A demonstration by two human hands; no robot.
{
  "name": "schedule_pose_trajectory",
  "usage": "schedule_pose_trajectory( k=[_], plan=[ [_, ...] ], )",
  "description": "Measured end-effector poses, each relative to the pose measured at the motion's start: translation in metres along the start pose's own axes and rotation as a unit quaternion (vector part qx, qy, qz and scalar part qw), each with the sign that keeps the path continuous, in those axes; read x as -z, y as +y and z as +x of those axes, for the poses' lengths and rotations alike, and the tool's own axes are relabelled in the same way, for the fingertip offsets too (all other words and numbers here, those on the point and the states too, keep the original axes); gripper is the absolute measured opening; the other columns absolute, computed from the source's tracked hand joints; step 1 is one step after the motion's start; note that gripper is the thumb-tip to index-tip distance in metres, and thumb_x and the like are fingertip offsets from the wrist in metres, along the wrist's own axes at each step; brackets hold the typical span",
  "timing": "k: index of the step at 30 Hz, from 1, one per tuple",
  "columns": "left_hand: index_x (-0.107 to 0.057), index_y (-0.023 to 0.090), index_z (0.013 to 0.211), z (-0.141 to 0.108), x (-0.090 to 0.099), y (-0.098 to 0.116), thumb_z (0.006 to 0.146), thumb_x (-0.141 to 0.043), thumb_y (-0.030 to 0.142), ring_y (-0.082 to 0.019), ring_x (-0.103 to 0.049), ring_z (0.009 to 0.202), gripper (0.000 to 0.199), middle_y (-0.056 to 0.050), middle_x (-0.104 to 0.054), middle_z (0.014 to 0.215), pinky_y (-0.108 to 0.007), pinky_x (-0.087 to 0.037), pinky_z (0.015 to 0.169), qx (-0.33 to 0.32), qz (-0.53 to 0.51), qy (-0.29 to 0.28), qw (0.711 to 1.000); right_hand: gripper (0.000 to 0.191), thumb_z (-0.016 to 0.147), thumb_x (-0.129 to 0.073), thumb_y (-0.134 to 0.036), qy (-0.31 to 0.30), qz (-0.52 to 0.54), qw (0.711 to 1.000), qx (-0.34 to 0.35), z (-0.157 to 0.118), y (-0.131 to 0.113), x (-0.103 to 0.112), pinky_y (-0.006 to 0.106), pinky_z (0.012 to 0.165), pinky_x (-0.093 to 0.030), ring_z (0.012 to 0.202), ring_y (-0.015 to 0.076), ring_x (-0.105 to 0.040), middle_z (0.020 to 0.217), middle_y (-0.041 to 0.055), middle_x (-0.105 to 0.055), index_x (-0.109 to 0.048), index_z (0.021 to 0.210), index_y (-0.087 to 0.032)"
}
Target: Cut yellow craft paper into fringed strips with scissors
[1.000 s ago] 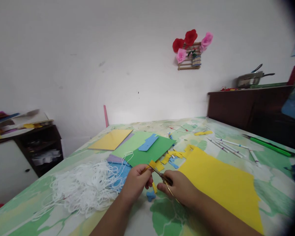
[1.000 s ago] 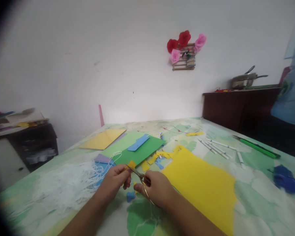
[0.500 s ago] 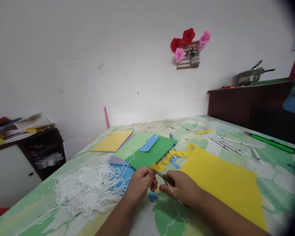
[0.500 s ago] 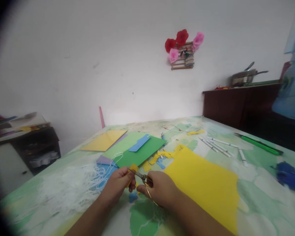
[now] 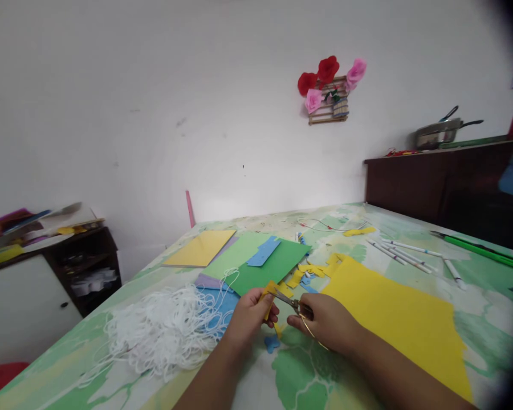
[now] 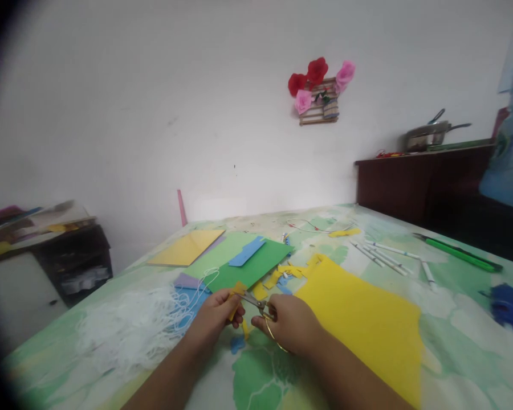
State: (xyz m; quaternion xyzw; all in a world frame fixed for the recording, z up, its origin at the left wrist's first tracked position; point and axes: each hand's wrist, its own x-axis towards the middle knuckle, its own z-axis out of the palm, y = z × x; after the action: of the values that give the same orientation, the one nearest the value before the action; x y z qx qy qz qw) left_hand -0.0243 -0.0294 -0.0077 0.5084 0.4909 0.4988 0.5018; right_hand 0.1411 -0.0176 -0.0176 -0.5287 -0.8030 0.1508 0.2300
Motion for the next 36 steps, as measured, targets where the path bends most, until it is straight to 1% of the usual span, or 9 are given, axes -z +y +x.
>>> schedule_pose_trajectory(
  k=[5, 10, 16, 25, 30, 36],
  plan=[
    [-0.047, 0.015, 0.059, -0.002, 0.001, 0.005, 0.066, -0.051, 0.032, -0.007, -0.044, 0.04, 0.02, 0.003, -0.049, 0.046, -0.019, -0.033, 0.039, -0.015, -0.009, 0.034, 0.999, 0.037, 0.069, -0.044, -0.053, 0.013, 0.004, 1.0, -0.021, -0.001, 0.003, 0.005, 0.02, 0.044, -0.02, 0.049, 0.0092, -0.038, 0.056, -0.0015, -0.048, -0.045, 0.059, -0.018],
    [-0.046, 0.015, 0.053, -0.005, 0.003, 0.009, 0.065, -0.051, 0.035, -0.007, -0.043, 0.038, 0.024, 0.004, -0.046, 0.043, -0.018, -0.031, 0.037, -0.024, -0.014, 0.047, 0.999, 0.039, 0.069, -0.043, -0.054, -0.017, -0.007, 1.0, -0.015, -0.002, 0.0, 0.002, 0.019, 0.043, -0.02, 0.048, 0.0086, -0.037, 0.054, -0.0019, -0.047, -0.047, 0.059, -0.017],
    [-0.046, 0.015, 0.049, -0.007, 0.001, 0.012, 0.064, -0.052, 0.029, -0.007, -0.042, 0.036, 0.022, 0.004, -0.046, 0.04, -0.019, -0.031, 0.037, -0.029, -0.014, 0.021, 0.999, 0.036, 0.068, -0.045, -0.052, -0.04, -0.016, 0.999, -0.007, -0.001, -0.002, -0.001, 0.019, 0.043, -0.021, 0.048, 0.0081, -0.035, 0.053, -0.0027, -0.046, -0.046, 0.058, -0.017],
    [-0.046, 0.015, 0.049, -0.012, -0.003, 0.014, 0.066, -0.049, 0.027, -0.007, -0.041, 0.036, 0.021, 0.004, -0.047, 0.039, -0.019, -0.032, 0.038, -0.029, 0.028, -0.03, 0.999, 0.035, 0.068, -0.047, -0.049, -0.045, 0.018, 0.999, 0.019, -0.005, -0.004, -0.001, 0.018, 0.043, -0.021, 0.047, 0.0071, -0.035, 0.051, -0.0041, -0.044, -0.044, 0.057, -0.016],
    [-0.046, 0.015, 0.05, -0.014, -0.003, 0.015, 0.067, -0.049, 0.029, -0.007, -0.041, 0.036, 0.023, 0.004, -0.047, 0.039, -0.02, -0.034, 0.039, -0.028, 0.035, -0.033, 0.998, 0.035, 0.068, -0.048, -0.049, -0.037, 0.016, 0.999, 0.029, -0.006, -0.008, 0.004, 0.018, 0.043, -0.021, 0.047, 0.0072, -0.035, 0.052, -0.0034, -0.045, -0.045, 0.056, -0.016],
    [-0.045, 0.015, 0.049, -0.018, -0.003, 0.019, 0.068, -0.047, 0.026, -0.007, -0.042, 0.037, 0.022, 0.004, -0.048, 0.04, -0.02, -0.035, 0.041, -0.04, 0.06, -0.027, 0.997, 0.035, 0.068, -0.048, -0.049, -0.03, 0.003, 0.999, 0.029, -0.008, -0.008, 0.004, 0.018, 0.043, -0.019, 0.047, 0.0072, -0.035, 0.052, -0.0034, -0.046, -0.046, 0.057, -0.017]
  ],
)
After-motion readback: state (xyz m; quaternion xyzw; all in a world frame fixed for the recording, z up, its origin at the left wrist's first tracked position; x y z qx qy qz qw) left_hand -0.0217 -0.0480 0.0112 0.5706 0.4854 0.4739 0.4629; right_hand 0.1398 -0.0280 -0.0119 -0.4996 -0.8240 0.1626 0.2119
